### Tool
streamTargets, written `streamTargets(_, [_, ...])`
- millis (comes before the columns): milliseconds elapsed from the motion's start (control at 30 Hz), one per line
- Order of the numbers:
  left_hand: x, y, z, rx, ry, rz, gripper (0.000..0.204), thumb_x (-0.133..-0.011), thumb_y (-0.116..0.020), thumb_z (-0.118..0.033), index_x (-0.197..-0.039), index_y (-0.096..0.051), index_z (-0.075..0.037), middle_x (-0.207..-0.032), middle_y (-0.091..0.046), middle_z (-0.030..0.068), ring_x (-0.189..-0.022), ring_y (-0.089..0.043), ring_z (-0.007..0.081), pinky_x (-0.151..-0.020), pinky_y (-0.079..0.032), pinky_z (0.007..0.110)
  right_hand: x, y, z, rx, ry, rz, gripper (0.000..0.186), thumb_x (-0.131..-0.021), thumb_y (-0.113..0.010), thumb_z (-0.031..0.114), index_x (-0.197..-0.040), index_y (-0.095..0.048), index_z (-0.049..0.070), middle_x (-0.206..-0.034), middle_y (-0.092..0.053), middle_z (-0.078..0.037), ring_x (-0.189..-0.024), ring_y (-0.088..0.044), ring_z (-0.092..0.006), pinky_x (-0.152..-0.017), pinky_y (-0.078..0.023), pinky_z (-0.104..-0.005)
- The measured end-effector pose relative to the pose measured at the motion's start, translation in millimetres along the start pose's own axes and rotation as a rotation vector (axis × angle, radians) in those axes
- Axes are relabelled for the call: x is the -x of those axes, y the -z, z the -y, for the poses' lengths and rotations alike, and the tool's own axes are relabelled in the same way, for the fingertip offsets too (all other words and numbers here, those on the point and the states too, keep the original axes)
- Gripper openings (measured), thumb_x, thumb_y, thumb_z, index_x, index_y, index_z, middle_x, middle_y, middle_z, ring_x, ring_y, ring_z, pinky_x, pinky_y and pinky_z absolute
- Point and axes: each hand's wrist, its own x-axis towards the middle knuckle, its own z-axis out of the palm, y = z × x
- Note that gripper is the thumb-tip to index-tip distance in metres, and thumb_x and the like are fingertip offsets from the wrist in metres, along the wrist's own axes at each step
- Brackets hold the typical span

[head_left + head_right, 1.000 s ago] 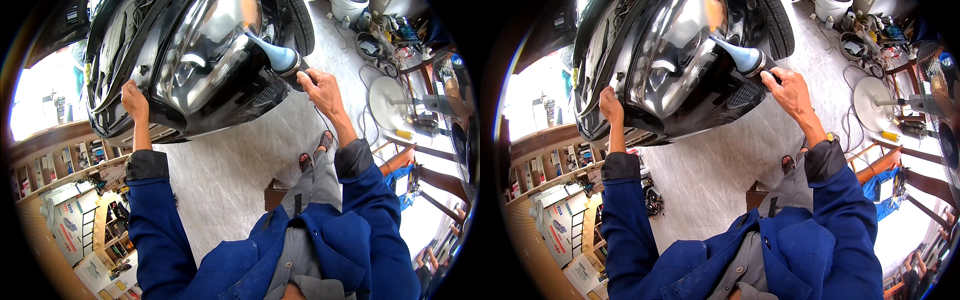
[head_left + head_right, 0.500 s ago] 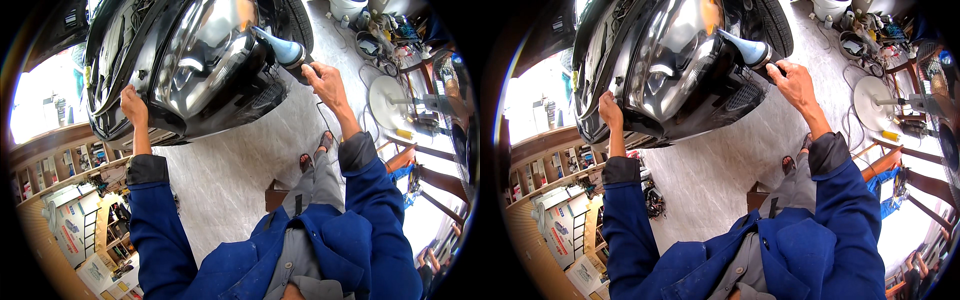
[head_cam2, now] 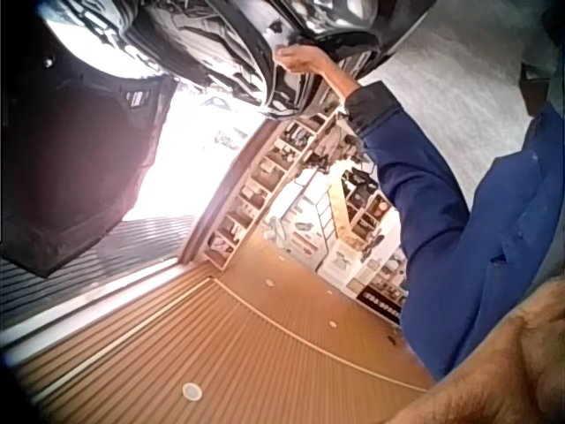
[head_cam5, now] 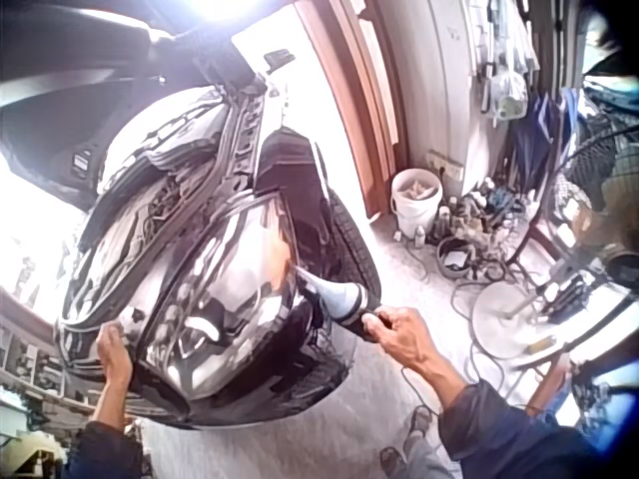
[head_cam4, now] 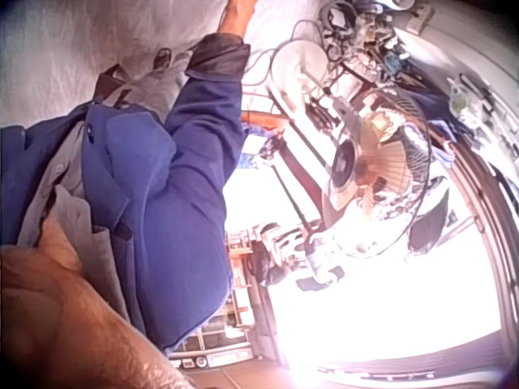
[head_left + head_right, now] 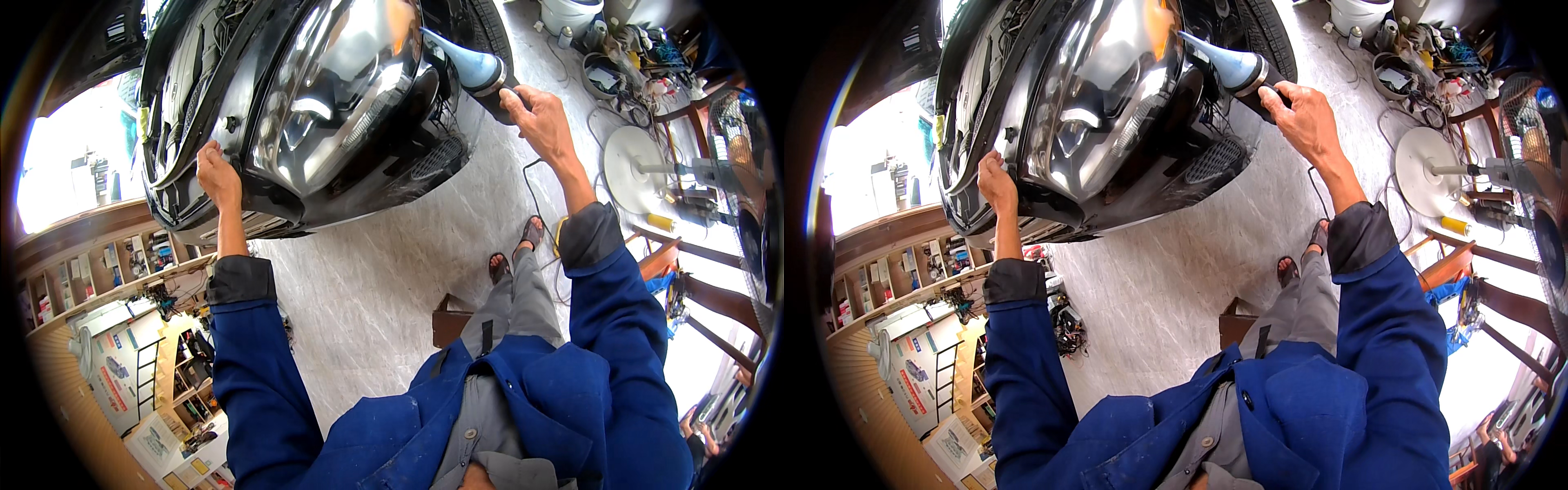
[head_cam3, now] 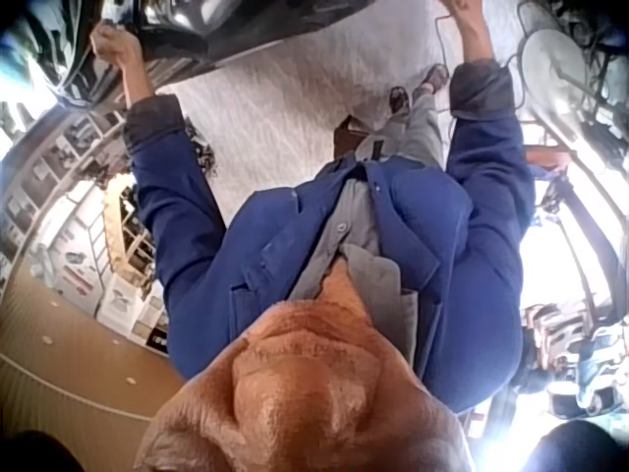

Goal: The person uses a handheld electric cleaning tool to clean the surface of a car's headlight. They move the tool in circular and sweeping motions across the headlight lens, focusing on the area around the front grille and the headlight assembly.

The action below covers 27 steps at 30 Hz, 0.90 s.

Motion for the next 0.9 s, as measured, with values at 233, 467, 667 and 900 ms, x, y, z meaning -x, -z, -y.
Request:
streamTargets(233, [1,1,-2,-0.010,-0.005,0.003,0.041,-0.106,-0.041,-0.021,-0.119,-0.069,0.005,-0.111,-0.075,0.0211,-0.106,-0.073,0.0332,-0.094,-0.054,0.042,-16,3,2,0.043,0.030,-0.016,0.041,-0.100,-0.065,0.040,-0.092,-0.077,0.001,-0.074,-0.073,-0.012,-0.062,-0.065,-0.0222,-0.061,-0.049,-0.0350])
streamTargets(467, [1,1,1,0.006,0.020,0.014,0.040,-0.106,-0.041,-0.021,-0.119,-0.069,0.005,-0.112,-0.075,0.0208,-0.106,-0.073,0.0331,-0.094,-0.054,0.042,-26,2,1,0.029,0.081,-0.050,0.043,-0.100,-0.065,0.042,-0.091,-0.077,0.002,-0.073,-0.072,-0.012,-0.064,-0.066,-0.0208,-0.062,-0.050,-0.0350])
streamTargets(667, [1,0,1,0.002,0.015,0.010,0.040,-0.106,-0.041,-0.021,-0.118,-0.069,0.004,-0.111,-0.074,0.0206,-0.106,-0.073,0.0325,-0.093,-0.054,0.042,-23,5,1,0.044,0.074,-0.013,0.043,-0.101,-0.064,0.042,-0.092,-0.078,0.002,-0.072,-0.071,-0.010,-0.063,-0.064,-0.0193,-0.060,-0.049,-0.0341])
streamTargets(900, [1,1,-1,-0.009,0.008,0.008,0.040,-0.106,-0.040,-0.021,-0.117,-0.069,0.005,-0.112,-0.074,0.0207,-0.106,-0.073,0.0325,-0.094,-0.054,0.041,-4,5,6,0.020,0.041,0.024,0.039,-0.100,-0.066,0.038,-0.091,-0.077,0.001,-0.071,-0.070,-0.011,-0.061,-0.062,-0.0192,-0.059,-0.048,-0.0339])
